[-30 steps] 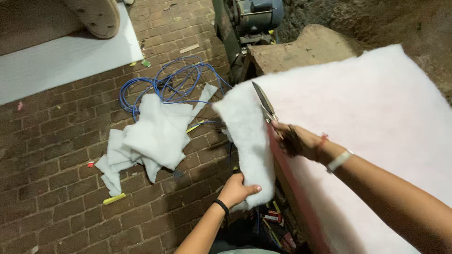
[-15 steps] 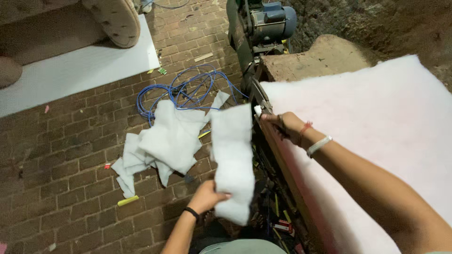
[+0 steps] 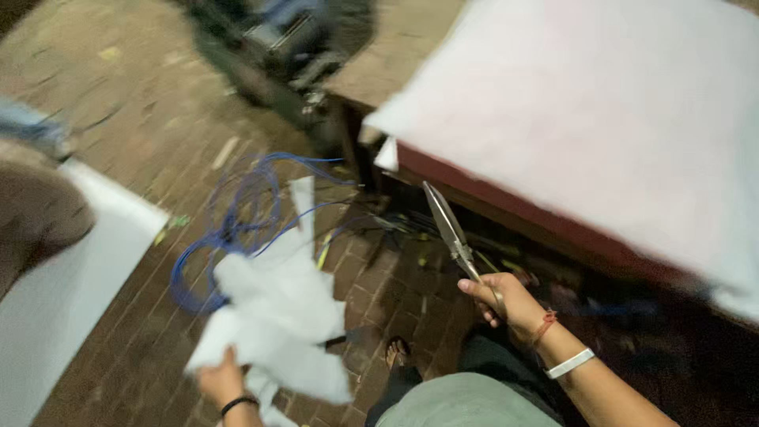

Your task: The person carries a piece of white fiber batting across the workshop, then uses a spray gun with a blue air hose to spray adhesive over a pink foam pad on the work table. They lay the batting over the sprayed foam, press it flat, and trim the overhanging batting edges with scissors.

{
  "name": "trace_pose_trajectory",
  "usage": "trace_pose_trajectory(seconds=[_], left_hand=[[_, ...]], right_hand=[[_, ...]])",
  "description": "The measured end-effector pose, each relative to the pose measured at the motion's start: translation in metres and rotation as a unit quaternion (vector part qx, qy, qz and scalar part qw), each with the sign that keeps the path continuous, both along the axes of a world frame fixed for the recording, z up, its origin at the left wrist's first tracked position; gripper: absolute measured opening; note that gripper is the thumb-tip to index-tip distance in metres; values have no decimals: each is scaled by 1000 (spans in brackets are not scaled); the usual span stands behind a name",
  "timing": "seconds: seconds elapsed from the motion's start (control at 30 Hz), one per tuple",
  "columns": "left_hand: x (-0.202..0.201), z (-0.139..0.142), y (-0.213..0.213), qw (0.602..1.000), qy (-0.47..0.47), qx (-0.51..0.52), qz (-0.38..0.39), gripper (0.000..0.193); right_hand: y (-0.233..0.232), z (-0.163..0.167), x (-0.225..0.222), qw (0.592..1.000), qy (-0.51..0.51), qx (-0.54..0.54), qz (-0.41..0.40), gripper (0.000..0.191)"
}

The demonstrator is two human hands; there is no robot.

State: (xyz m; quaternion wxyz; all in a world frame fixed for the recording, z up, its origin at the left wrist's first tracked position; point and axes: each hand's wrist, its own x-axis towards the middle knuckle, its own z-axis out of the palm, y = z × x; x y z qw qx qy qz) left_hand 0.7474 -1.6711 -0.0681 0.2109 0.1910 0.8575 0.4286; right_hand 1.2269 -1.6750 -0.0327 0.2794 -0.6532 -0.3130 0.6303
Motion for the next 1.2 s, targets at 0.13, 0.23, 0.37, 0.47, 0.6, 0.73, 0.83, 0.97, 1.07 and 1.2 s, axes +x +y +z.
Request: trace_pose_trajectory(seconds=[0.13,0.23,0.37,0.47,0.6,0.73,0.83,0.97,1.07,1.2], left_hand=[[5,-14,21,971,-230,63,32,50],[51,-28,42,966,-241,-42,-84,55],[135,-27,50,906,-269,-55,-321,60],[211,-4,76,830,-315,24,-459,56],[288,46,154,789,-323,158,-499,56],[337,79,219,735,-436,260,-449,55],[360,88,227,717,-476,247,-446,60],[372,84,214,753,-413,227,-459,65],[373,82,204,736,-392,303,-462,64],[378,76,183,750,-402,290,-438,67]], right_hand=[[-77,5,21,995,-56,16,-79,46],[-122,14,36,983,-89,56,-148,45],[-163,29,59,965,-124,61,-223,42],[-192,40,76,951,-158,75,-255,41],[-215,39,74,924,-142,71,-347,37],[-225,36,83,887,-165,17,-431,40],[-236,36,111,875,-180,-1,-450,41],[-238,26,151,869,-178,56,-458,38],[-224,19,184,877,-184,93,-433,38],[-195,27,227,884,-169,103,-423,37]])
